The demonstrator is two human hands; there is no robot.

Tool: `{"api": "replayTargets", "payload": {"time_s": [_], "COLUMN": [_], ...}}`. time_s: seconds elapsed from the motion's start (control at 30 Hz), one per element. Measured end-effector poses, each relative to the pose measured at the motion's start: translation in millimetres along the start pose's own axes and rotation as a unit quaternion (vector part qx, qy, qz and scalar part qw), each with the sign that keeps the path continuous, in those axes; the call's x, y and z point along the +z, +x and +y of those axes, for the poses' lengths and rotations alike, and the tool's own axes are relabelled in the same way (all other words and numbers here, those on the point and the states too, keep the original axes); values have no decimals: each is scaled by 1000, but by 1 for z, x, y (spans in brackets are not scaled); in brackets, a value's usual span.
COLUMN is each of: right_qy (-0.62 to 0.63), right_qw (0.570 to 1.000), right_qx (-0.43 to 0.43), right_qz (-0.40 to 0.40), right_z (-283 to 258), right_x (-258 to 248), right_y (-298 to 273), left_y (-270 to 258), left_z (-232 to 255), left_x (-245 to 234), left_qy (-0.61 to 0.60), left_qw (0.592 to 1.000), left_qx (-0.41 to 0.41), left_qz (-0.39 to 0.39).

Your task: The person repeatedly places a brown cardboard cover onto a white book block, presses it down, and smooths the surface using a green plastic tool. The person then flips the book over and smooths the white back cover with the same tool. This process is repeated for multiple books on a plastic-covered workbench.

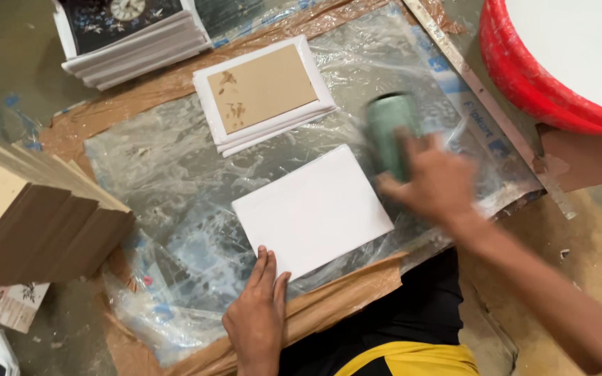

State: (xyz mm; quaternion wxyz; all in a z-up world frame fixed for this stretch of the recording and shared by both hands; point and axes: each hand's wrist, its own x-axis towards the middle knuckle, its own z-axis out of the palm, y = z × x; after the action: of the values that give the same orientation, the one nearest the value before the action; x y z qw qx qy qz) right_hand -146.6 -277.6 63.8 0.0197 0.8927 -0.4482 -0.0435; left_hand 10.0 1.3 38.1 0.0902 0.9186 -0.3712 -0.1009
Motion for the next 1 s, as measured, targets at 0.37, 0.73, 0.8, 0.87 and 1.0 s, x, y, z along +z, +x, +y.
{"api": "replayTargets", "payload": {"time_s": [0.37, 0.73, 0.8, 0.87, 1.0], "right_qy": [149, 75, 81, 167, 272], "right_qw": [988, 991, 986, 968, 927], "right_qx": [-45, 66, 40, -61, -238], "right_qz": [15, -92, -143, -178, -96], "right_z": [-70, -23, -70, -134, -235], "right_x": [36, -45, -31, -9, 6], "right_y": [-37, -28, -34, -34, -59], "left_y": [-3, -56, -66, -71, -55], "left_z": [14, 174, 173, 171, 166], "left_x": [-15, 66, 79, 86, 80], "left_qy": [-64, 21, -18, -58, 65], "left_qw": [997, 978, 977, 974, 951], "left_qx": [-25, 206, 211, 221, 299], "left_qz": [25, 28, 17, 12, 41]}}
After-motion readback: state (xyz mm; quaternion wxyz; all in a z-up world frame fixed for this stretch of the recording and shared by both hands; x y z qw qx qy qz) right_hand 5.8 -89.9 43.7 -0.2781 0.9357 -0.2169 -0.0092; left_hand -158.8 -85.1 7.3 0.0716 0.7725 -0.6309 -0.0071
